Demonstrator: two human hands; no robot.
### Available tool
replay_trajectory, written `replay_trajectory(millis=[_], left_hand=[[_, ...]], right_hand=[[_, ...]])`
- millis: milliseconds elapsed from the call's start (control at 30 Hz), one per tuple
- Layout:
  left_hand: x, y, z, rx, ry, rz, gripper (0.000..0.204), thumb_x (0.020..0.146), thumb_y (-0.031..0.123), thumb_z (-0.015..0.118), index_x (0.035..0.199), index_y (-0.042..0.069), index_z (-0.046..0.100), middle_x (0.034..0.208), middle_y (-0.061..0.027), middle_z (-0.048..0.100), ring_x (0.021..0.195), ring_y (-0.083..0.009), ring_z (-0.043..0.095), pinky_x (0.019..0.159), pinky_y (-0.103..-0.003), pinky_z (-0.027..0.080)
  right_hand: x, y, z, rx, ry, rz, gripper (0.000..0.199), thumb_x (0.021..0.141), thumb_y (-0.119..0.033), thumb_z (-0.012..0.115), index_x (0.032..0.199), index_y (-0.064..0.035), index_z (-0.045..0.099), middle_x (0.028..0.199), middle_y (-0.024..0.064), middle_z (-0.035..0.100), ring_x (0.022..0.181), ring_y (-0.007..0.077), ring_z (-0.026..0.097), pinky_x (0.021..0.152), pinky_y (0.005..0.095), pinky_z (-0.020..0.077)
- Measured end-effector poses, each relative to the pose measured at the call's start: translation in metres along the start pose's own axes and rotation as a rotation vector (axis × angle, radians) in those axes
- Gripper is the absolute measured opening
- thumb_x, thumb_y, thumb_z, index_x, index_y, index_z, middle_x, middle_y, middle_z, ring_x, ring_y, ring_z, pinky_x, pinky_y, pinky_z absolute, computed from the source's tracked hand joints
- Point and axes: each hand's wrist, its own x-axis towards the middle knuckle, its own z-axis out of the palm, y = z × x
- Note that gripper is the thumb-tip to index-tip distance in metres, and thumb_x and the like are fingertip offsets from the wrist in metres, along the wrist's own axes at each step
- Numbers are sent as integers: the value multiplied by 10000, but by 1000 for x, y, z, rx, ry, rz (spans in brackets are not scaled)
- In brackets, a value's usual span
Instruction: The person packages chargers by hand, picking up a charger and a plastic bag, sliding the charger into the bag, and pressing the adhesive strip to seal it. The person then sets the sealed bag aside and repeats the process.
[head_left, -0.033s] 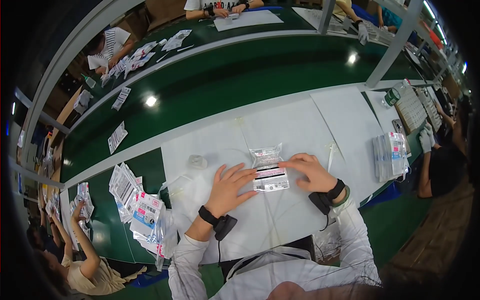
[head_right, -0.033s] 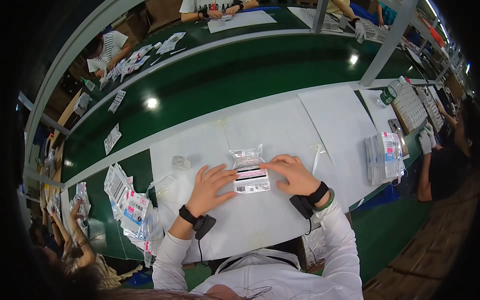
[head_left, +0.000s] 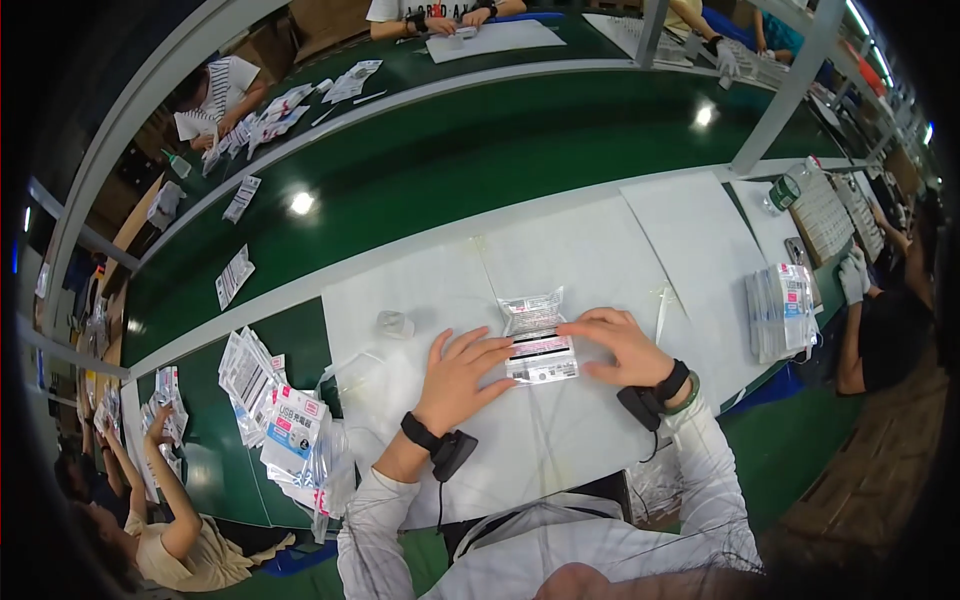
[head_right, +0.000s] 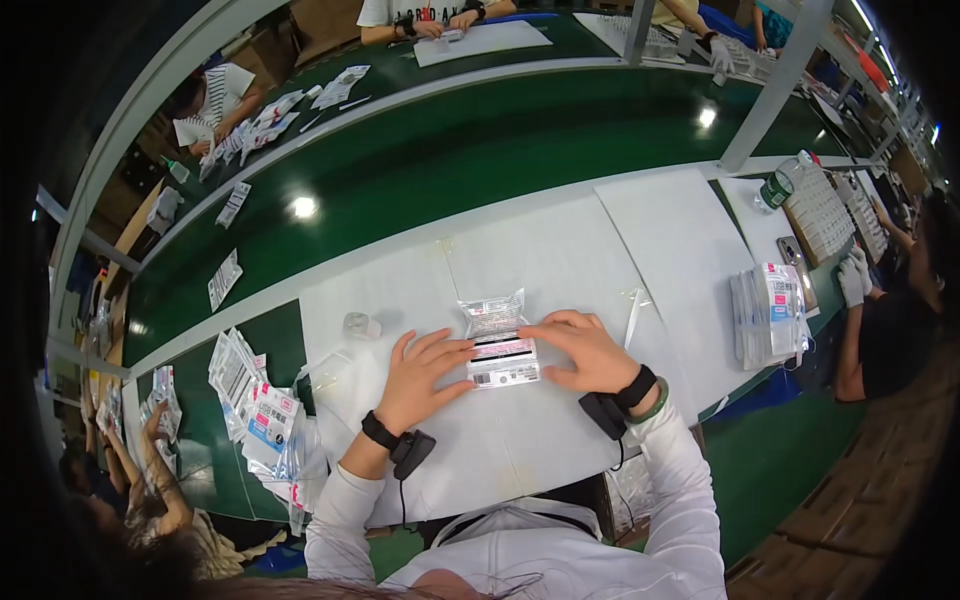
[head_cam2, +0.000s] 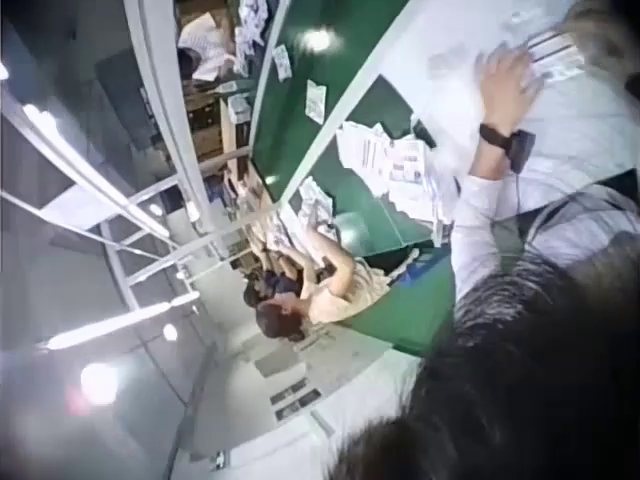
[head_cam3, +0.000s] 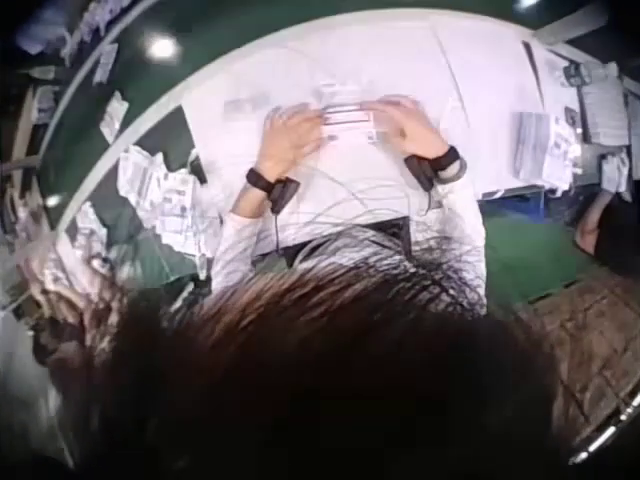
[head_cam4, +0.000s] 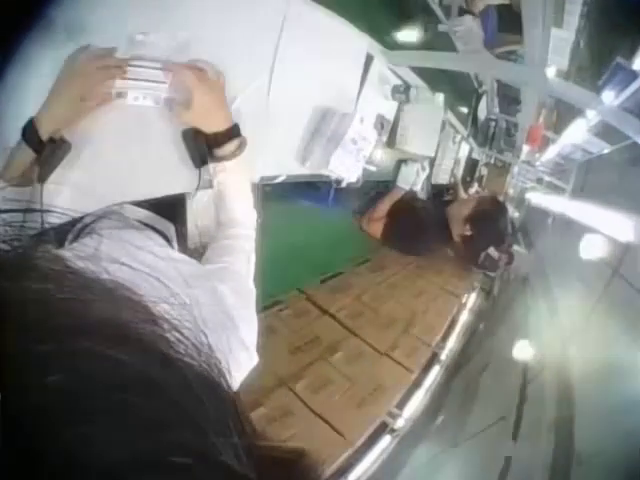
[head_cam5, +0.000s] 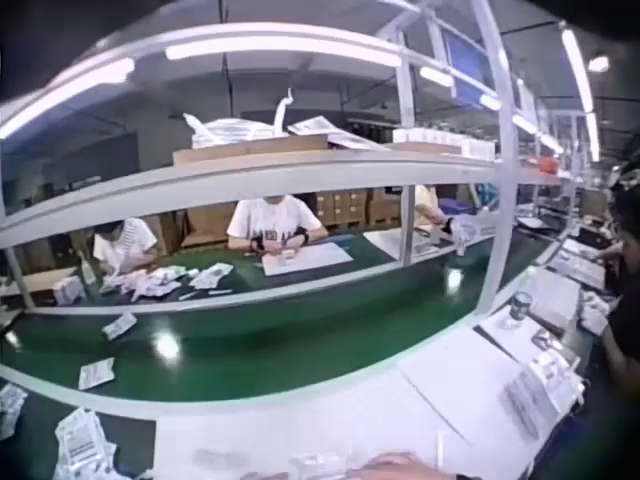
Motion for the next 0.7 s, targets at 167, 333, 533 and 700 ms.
replay_trajectory(millis=[167,333,533,700], left_hand=[[15,1,15,-13,143,-16,372,802,322,744,1145,198,670,1240,41,628,1232,-185,507,1070,-429,315],[18,9,15,-91,207,-89,307,771,241,762,1068,195,696,1211,6,618,1141,-216,540,1020,-407,346],[20,12,11,29,254,38,277,781,198,746,1055,237,738,1252,-10,597,1123,-252,552,993,-405,370],[14,3,10,11,294,-28,294,794,187,729,1076,270,744,1280,-23,588,1142,-264,543,986,-418,386]], right_hand=[[-1,-2,14,-7,142,26,510,757,-145,747,1254,-158,635,1127,14,641,1090,254,563,954,371,403],[-2,0,16,-68,161,64,526,747,-174,768,1257,-186,641,1162,9,632,1080,252,569,931,385,435],[-1,-9,13,-107,204,-2,424,752,-161,753,1160,-265,700,1154,0,623,1059,227,576,891,383,448],[-8,2,11,-195,221,25,383,771,-120,720,1107,-302,725,1169,-4,610,1045,215,578,866,379,451]])
